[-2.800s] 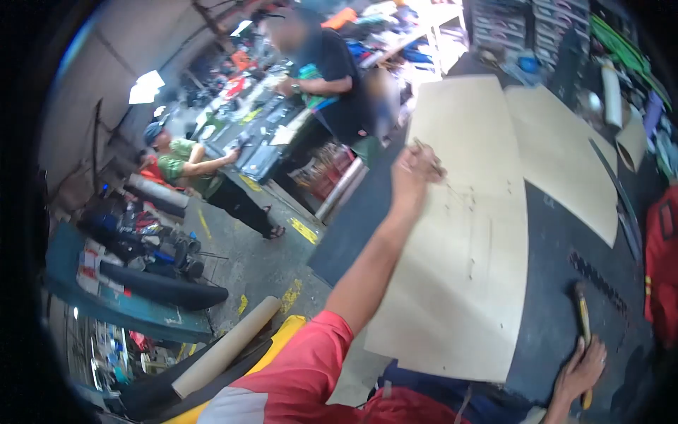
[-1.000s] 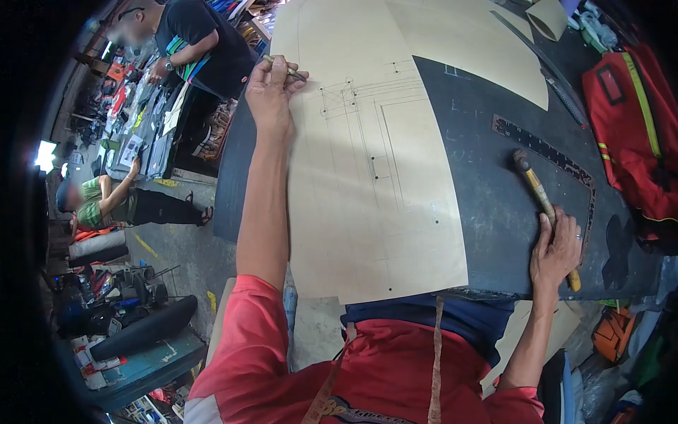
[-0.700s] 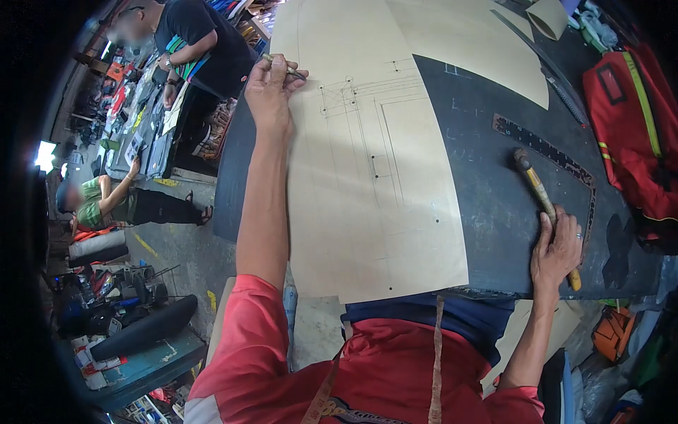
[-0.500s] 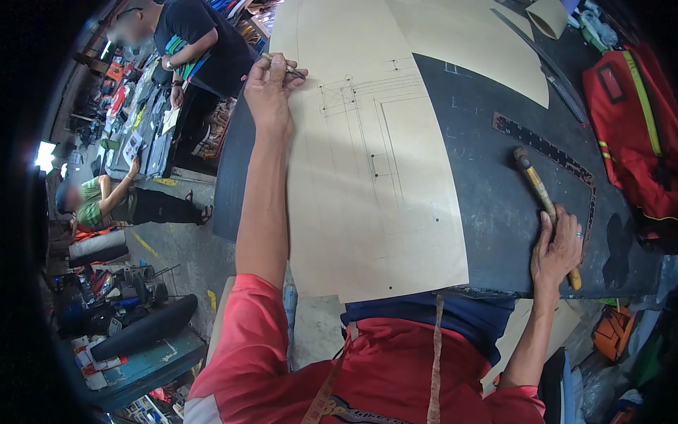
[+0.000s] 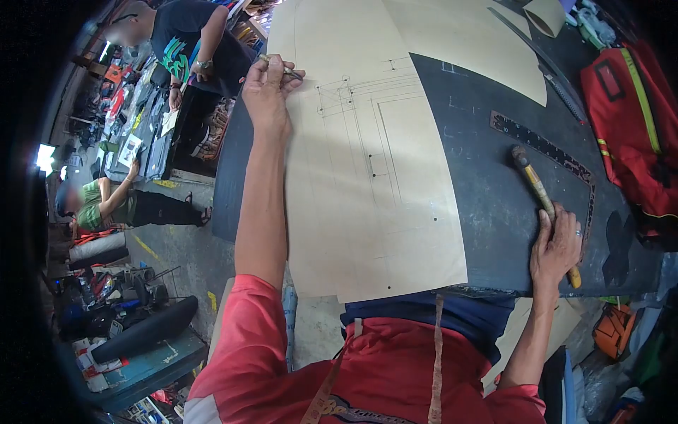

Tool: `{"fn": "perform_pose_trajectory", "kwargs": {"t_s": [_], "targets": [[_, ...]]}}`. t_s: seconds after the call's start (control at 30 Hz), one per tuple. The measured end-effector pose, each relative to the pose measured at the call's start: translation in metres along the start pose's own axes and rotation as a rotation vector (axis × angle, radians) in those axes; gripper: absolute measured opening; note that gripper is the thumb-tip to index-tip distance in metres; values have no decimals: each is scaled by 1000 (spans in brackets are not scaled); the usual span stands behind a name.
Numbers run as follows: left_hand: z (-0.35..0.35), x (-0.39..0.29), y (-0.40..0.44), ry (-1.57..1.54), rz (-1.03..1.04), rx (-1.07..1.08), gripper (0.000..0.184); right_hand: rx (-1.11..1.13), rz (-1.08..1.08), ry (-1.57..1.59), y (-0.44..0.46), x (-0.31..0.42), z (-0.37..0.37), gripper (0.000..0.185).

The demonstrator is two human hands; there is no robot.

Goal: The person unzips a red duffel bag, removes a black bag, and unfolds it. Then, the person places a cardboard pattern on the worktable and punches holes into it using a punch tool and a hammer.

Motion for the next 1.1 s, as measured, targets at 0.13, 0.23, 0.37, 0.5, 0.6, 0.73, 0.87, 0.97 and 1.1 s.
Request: {"fn": "perform_pose_trajectory", "kwargs": {"t_s": [0.13,0.23,0.37,0.5,0.6,0.73,0.87,0.97,1.1], "targets": [[-1,0,1,4,7,2,21,-1,-6,-15,1,2,-2,25],[-1,0,1,-5,5,4,21,-16,-19,2,1,2,-2,25],[-1,0,1,8,14,7,22,6,-3,-22,1,2,-2,25],[-1,0,1,-5,18,14,23,-10,-9,-5,1,1,-2,25],[-2,1,2,-7,24,22,23,25,13,-11,1,1,-2,26],[-1,-1,2,5,29,21,24,59,45,2,0,-1,1,28],[-1,0,2,1,27,20,24,71,55,-5,0,-2,1,28],[-1,0,2,-2,24,17,25,73,51,-11,-1,-3,2,29],[-1,-1,2,-5,19,11,26,63,40,-6,-1,-3,2,29]]}}
Point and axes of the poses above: each hand's wrist, its own y-axis towards the middle knuckle, its own z-axis out of the palm, x = y × z, the point moved 7 cm from there along y, towards the middle knuckle, and after that the axes turned 3 degrees about -z, right-handed, at the moved point
